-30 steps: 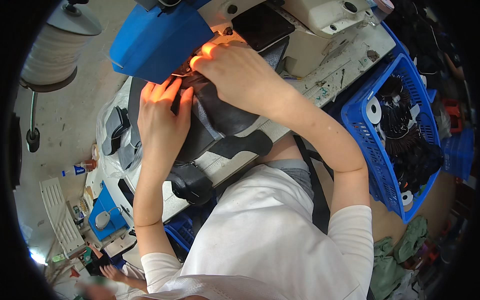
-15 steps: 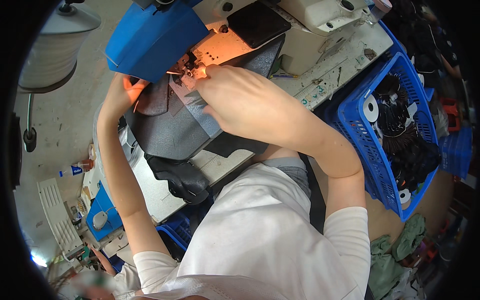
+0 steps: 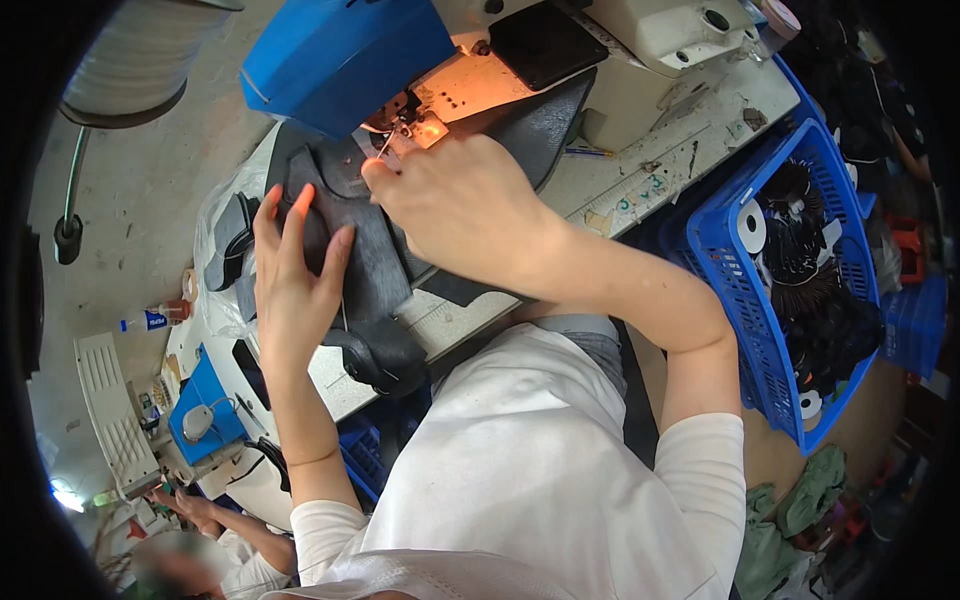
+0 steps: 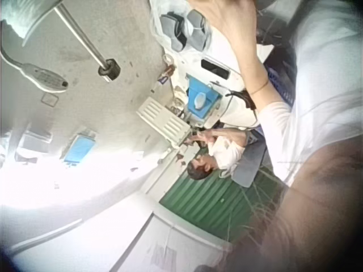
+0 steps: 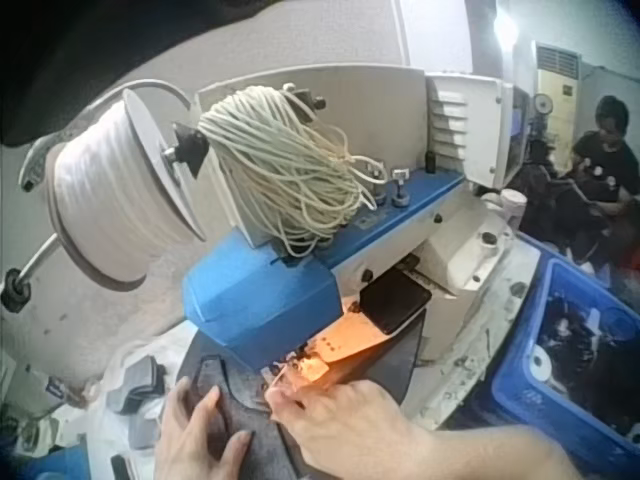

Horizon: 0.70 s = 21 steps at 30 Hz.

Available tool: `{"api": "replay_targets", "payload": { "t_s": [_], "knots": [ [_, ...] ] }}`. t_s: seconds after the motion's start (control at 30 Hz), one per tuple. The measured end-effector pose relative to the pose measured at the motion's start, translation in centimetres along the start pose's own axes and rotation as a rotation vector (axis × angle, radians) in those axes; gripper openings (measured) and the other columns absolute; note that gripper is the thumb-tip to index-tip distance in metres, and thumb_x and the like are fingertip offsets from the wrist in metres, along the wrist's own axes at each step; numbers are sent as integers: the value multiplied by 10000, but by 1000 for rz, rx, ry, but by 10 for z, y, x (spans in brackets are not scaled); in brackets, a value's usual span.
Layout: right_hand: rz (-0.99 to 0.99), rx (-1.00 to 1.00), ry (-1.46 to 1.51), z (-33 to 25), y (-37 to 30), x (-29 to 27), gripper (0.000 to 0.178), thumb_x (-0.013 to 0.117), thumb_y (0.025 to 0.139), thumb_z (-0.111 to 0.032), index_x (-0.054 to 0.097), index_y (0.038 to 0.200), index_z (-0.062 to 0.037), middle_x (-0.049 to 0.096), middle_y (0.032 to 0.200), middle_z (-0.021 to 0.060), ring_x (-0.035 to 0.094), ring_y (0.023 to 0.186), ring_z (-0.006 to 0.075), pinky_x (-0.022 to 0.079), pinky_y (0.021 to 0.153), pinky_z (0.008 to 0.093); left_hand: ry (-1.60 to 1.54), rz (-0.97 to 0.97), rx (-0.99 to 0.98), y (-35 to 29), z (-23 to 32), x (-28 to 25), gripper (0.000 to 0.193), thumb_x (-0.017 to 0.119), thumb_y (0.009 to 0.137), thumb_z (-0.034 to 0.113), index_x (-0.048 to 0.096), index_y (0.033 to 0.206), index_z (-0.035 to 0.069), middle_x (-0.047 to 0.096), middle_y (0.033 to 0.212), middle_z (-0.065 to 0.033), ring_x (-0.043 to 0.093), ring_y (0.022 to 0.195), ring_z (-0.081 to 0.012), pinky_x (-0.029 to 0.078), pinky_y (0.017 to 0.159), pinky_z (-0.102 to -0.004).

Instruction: The person stitches leather pieces using a sewing machine, trims threads with snips, and stacks the finished pieces on the table.

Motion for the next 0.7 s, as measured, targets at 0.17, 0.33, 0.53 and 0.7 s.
{"api": "replay_targets", "payload": {
  "t_s": [0.17, 0.33, 0.53, 0.7],
  "knots": [
    [-428, 40, 572, -11, -45, -14, 137, 624, 883, -135, 621, 978, -36, 642, 663, 153, 666, 654, 350, 498, 601, 454, -366, -92, -322, -63, -24, -1, 574, 722, 884, 141, 496, 1397, 15, 602, 1074, -147, 607, 974, -242, 490, 877, -332],
    [-332, 94, 511, -3, -96, 81, 129, 634, 858, -93, 637, 926, 17, 661, 731, 191, 666, 724, 397, 514, 691, 485, -803, 12, -614, -133, -64, 53, 549, 676, 891, -5, 501, 1410, 31, 455, 722, 10, 428, 655, -79, 413, 650, -215],
    [-299, 375, 330, 8, -110, 155, 160, 686, 819, -124, 653, 837, 31, 682, 780, 198, 673, 755, 380, 523, 708, 476, -325, -174, -490, -138, -61, 62, 434, 724, 860, 77, 623, 1281, 42, 527, 933, -105, 545, 792, -227, 489, 762, -325],
    [-249, 478, 463, 30, -123, 160, 150, 709, 805, -159, 673, 785, -15, 690, 791, 175, 671, 758, 365, 519, 705, 465, -375, 1, -370, -104, -43, 35, 291, 725, 849, 49, 670, 1130, 0, 561, 940, -121, 581, 844, -265, 494, 780, -354]
  ]
}}
Point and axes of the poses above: each hand's wrist, its own y-axis towards the middle knuckle, its own x-axis out of the palm, z = x × y, the point moved 5 cm from there along y, towards the middle knuckle
